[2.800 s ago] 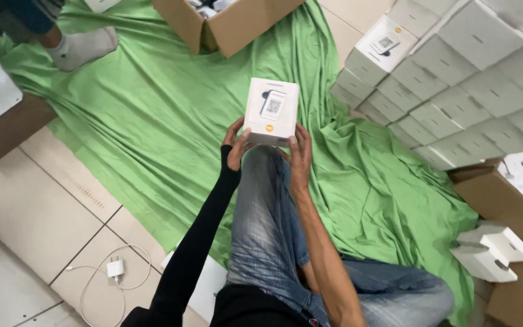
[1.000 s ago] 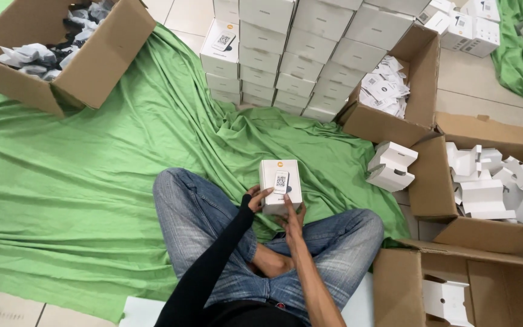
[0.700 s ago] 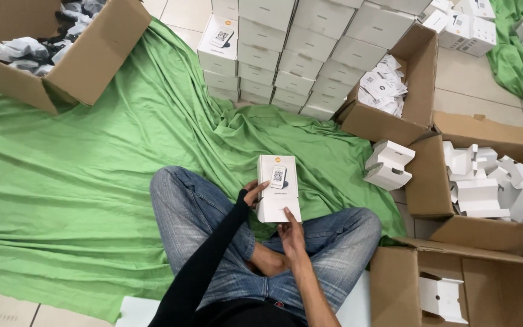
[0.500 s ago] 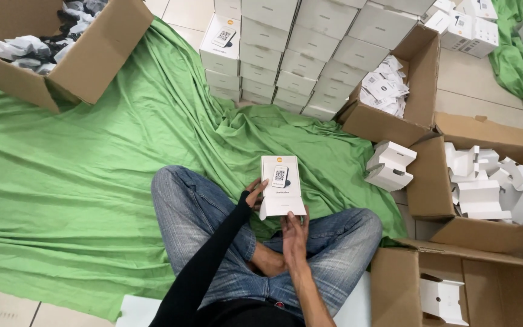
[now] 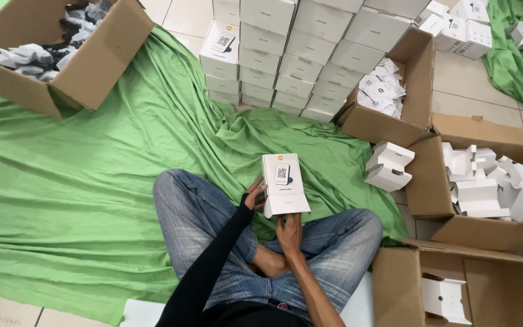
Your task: The person sits on a green sheet on the floor and assembles small white product boxes. They place a small black device and a white paper insert into the box, close the lid, and then stack the finished box with others. The person repeats this process multiple times, handling the boxes and inserts by hand.
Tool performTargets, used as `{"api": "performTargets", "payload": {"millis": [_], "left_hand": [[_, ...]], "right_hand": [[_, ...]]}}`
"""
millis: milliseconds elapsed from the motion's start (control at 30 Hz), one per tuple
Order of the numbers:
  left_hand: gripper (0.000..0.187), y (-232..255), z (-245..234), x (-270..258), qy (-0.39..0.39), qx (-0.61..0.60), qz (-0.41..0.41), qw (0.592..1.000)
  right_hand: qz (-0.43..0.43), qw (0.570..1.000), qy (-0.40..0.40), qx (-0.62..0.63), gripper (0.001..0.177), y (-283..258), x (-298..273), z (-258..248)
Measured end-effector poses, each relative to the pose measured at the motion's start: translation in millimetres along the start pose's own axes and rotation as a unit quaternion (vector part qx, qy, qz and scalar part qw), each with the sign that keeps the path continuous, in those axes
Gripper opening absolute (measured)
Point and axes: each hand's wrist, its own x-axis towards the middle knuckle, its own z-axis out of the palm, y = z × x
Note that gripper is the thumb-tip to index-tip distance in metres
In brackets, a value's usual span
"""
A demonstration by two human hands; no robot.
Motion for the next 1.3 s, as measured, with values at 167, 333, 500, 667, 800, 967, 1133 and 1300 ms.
{"api": "performTargets", "payload": {"millis": [167,333,500,667,800,967,1133,1300], "left_hand": [[0.076,5.1,2.6,-7.9,0.004,0.024,0.026,0.999],[0.07,-22.3,-18.6,13.9,-0.055,0.093,0.135,0.985],[0.066,-20.1,-12.8,-7.1,-0.074,0.013,0.074,0.994],[0.065,-34.1,-30.6,3.4,-0.08,0.058,0.104,0.99],[0.066,-42.0,-33.2,9.3,-0.078,0.069,0.097,0.99],[0.078,-13.1,-1.9,-37.8,-0.012,0.24,0.342,0.908],[0.095,101.1,66.0,-115.9,-0.029,0.321,0.531,0.784],[0.068,178.3,89.1,-57.7,0.124,0.302,0.346,0.88]], "right_hand": [[-0.096,0.991,-0.014,-0.087,0.053,-22.0,6.7,-8.7],[-0.127,0.982,-0.072,-0.117,0.055,4.8,21.6,-9.3],[0.009,0.978,-0.208,0.0,0.035,0.4,71.0,-25.6],[-0.181,0.953,-0.196,-0.145,0.039,44.2,115.0,-3.0],[0.231,0.885,-0.403,0.017,0.04,-25.8,141.8,-47.9],[0.107,0.871,-0.454,-0.152,0.04,-34.4,120.7,-48.8],[-0.289,0.904,-0.195,-0.246,0.051,51.2,78.8,7.2],[0.014,0.839,-0.464,-0.286,0.078,-22.2,91.0,-29.3]]}}
